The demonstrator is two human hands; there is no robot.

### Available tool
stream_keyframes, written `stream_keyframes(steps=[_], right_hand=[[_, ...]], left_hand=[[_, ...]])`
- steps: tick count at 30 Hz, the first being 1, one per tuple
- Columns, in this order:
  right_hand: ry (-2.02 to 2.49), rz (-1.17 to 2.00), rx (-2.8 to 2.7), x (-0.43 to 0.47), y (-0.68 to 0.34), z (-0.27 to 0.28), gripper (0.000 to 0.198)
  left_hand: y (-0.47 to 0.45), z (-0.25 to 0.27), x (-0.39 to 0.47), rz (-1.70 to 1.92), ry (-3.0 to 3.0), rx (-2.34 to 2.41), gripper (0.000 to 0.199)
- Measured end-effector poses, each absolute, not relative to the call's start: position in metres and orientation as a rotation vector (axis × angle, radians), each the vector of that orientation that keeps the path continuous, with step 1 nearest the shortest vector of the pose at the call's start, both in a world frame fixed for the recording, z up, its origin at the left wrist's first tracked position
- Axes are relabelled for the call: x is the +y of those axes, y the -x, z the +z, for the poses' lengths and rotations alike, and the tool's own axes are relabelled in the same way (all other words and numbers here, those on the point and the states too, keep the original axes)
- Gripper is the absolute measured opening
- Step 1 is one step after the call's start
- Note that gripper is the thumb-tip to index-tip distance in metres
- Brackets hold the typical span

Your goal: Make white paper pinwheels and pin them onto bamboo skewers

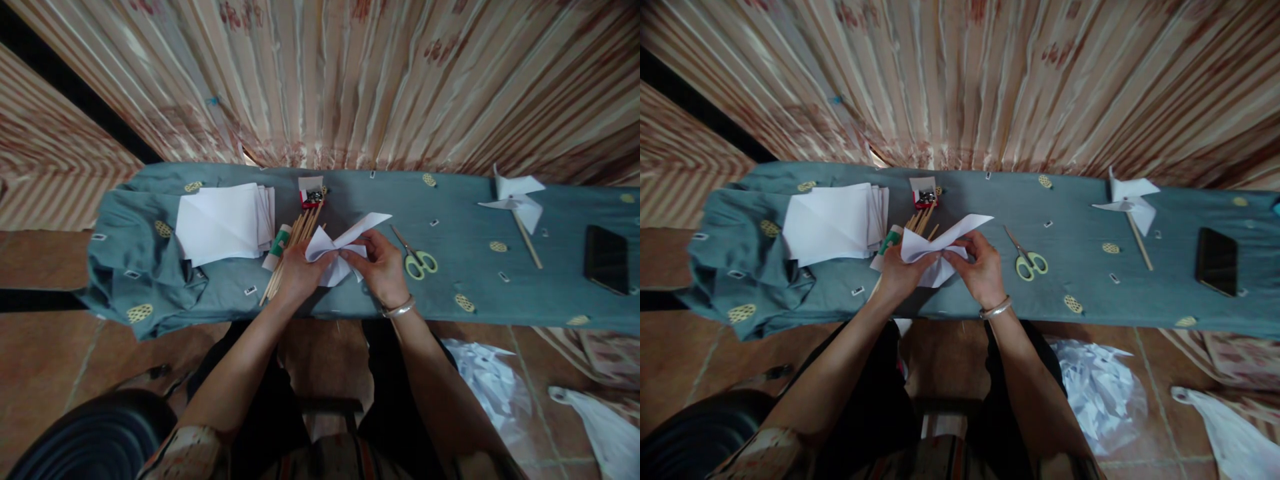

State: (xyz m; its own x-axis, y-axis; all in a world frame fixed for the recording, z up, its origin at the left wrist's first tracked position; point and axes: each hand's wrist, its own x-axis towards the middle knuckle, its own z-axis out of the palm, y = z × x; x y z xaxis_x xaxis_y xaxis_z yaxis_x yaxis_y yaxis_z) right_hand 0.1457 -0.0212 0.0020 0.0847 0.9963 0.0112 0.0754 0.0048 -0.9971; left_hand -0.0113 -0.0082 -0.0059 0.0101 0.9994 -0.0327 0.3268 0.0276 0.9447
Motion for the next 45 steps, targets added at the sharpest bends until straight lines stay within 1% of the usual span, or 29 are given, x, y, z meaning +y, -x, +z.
stream_keyframes(steps=[7, 21, 26, 32, 45], right_hand=[[1.305, 1.118, -1.189, -0.0217, -0.1457, 0.0035, 0.034], [1.303, 1.104, -1.211, -0.0215, -0.1464, 0.004, 0.033], [1.292, 1.112, -1.171, -0.0211, -0.1462, 0.0028, 0.041], [1.3, 1.105, -1.186, -0.0212, -0.1466, 0.0019, 0.038], [1.302, 1.16, -1.17, -0.0214, -0.1472, 0.0018, 0.036]], left_hand=[[0.0119, -0.0061, -0.0083, 1.005, -1.469, 1.436, 0.022], [0.0127, -0.0045, -0.0085, 0.995, -1.439, 1.372, 0.019], [0.0123, -0.0034, -0.0075, 1.023, -1.441, 1.353, 0.016], [0.0116, -0.011, -0.0071, 1.022, -1.425, 1.365, 0.02], [0.0117, -0.0076, -0.0081, 1.026, -1.425, 1.387, 0.021]])
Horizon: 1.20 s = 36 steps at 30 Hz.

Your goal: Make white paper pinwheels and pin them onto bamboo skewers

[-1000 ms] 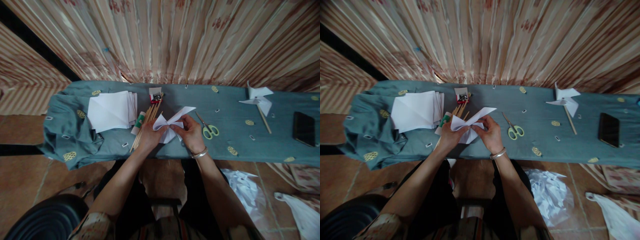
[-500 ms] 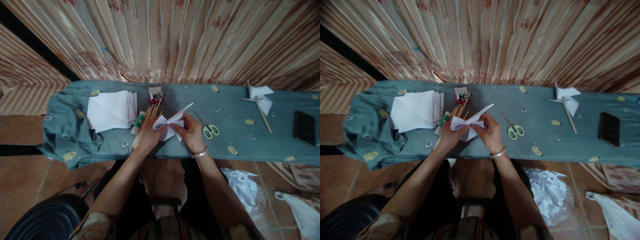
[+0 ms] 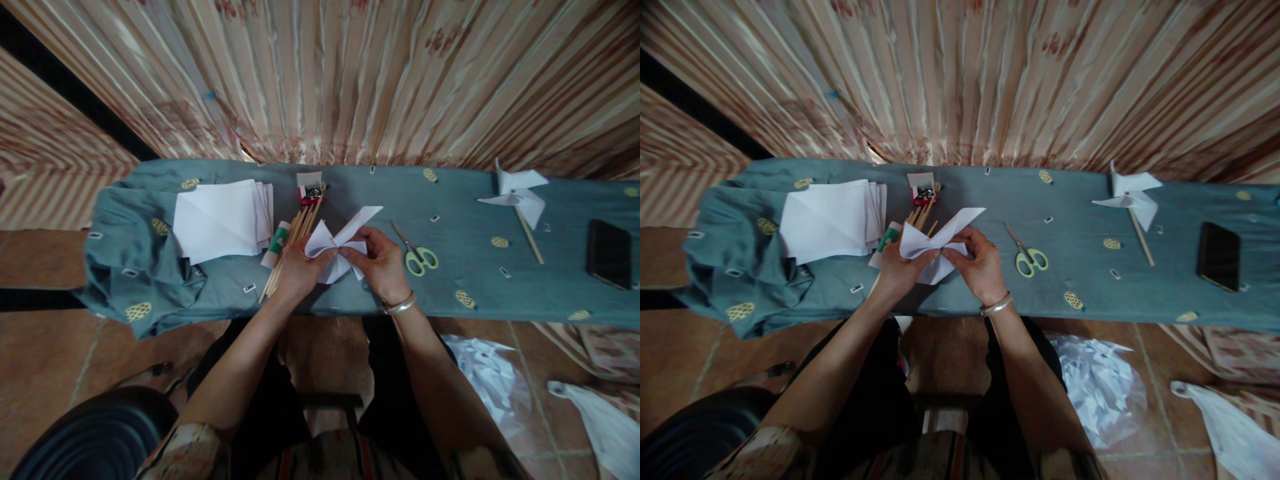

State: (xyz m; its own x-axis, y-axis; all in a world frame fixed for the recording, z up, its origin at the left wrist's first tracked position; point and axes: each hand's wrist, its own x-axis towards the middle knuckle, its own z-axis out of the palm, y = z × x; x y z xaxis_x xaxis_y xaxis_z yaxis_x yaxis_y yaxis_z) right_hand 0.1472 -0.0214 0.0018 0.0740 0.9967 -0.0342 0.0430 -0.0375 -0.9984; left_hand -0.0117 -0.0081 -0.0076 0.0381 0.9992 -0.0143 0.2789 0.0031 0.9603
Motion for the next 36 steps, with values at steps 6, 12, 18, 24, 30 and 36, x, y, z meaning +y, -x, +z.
stream_keyframes(steps=[6, 12, 18, 24, 30, 36], right_hand=[[1.294, 1.182, -1.168, -0.0215, -0.1471, 0.0005, 0.036], [1.281, 1.19, -1.18, -0.0219, -0.1475, -0.0003, 0.035], [1.286, 1.178, -1.188, -0.0218, -0.1471, -0.0001, 0.033], [1.288, 1.088, -1.204, -0.0208, -0.146, 0.004, 0.033], [1.275, 1.08, -1.217, -0.022, -0.146, 0.0044, 0.031], [1.275, 1.091, -1.188, -0.0222, -0.1447, 0.0036, 0.033]], left_hand=[[0.0134, -0.0126, -0.0077, 1.022, -1.466, 1.393, 0.021], [0.0139, -0.0137, -0.0079, 0.996, -1.485, 1.384, 0.021], [0.013, -0.0132, -0.0085, 0.992, -1.464, 1.381, 0.021], [0.0128, -0.0133, -0.0084, 1.027, -1.459, 1.356, 0.023], [0.0122, -0.0108, -0.0085, 1.027, -1.46, 1.357, 0.023], [0.0121, -0.0139, -0.0075, 1.085, -1.508, 1.334, 0.024]])
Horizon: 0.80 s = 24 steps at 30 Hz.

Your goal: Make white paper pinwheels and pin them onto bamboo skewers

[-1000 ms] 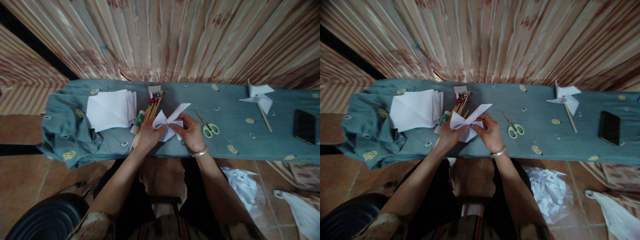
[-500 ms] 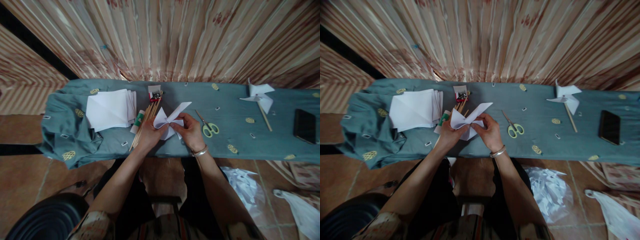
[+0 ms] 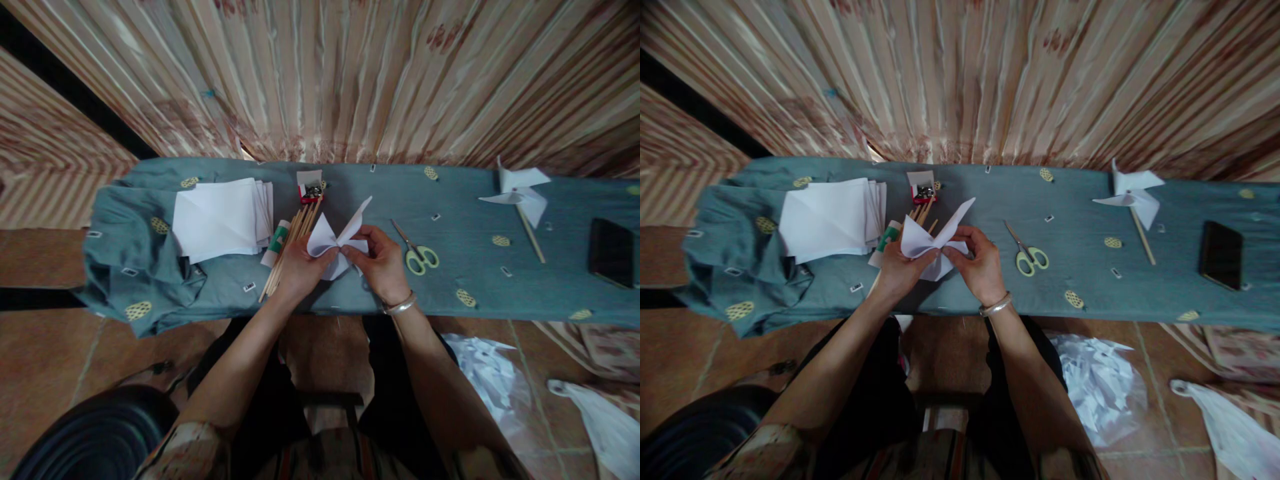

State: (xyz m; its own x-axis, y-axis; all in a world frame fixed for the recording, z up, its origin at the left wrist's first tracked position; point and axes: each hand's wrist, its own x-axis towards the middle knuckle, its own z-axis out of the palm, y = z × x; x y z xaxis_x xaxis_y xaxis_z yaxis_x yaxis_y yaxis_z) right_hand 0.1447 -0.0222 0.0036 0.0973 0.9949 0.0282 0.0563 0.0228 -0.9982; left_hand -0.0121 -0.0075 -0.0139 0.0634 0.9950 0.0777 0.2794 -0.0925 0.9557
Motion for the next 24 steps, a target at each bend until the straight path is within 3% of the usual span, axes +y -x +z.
stream_keyframes(steps=[24], right_hand=[[1.275, 1.084, -1.247, -0.0214, -0.1483, 0.0014, 0.03]], left_hand=[[0.012, -0.0145, -0.0037, 1.121, -1.345, 1.24, 0.017]])
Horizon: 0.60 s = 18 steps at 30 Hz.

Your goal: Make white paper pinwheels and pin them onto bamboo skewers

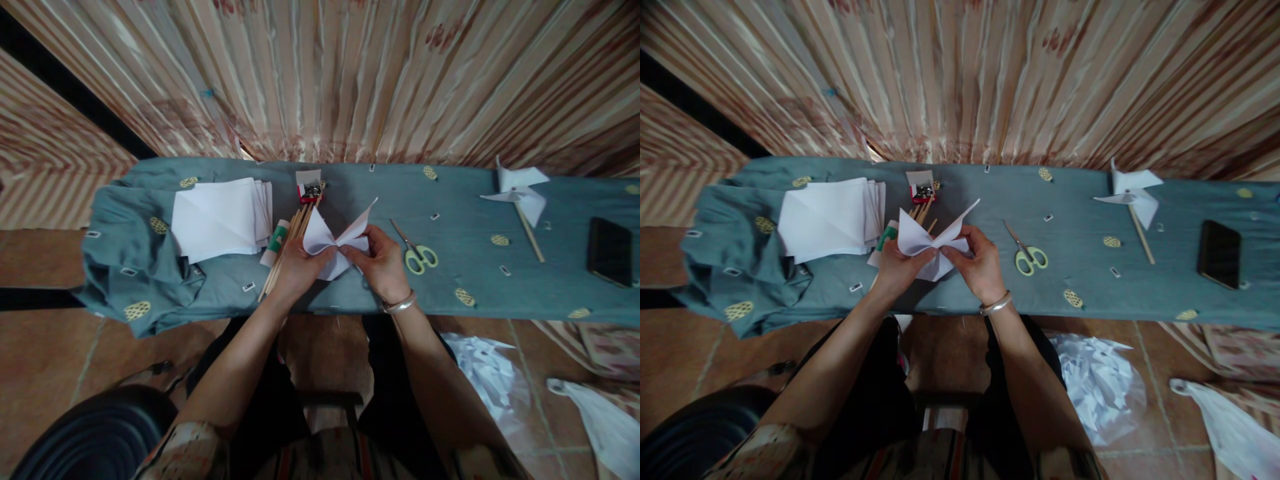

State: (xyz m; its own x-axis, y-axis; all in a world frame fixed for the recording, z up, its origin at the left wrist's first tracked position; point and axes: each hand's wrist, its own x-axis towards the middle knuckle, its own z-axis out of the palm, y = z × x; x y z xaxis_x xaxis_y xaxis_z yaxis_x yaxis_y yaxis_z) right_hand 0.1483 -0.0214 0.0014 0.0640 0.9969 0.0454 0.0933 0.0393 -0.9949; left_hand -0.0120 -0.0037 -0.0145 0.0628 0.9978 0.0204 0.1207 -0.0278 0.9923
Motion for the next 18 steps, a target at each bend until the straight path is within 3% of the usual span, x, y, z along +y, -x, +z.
stream_keyframes(steps=[18], right_hand=[[1.419, 0.959, -1.338, -0.0225, -0.1487, 0.0018, 0.029]], left_hand=[[0.0104, -0.0112, -0.0055, 1.081, -1.233, 1.225, 0.022]])
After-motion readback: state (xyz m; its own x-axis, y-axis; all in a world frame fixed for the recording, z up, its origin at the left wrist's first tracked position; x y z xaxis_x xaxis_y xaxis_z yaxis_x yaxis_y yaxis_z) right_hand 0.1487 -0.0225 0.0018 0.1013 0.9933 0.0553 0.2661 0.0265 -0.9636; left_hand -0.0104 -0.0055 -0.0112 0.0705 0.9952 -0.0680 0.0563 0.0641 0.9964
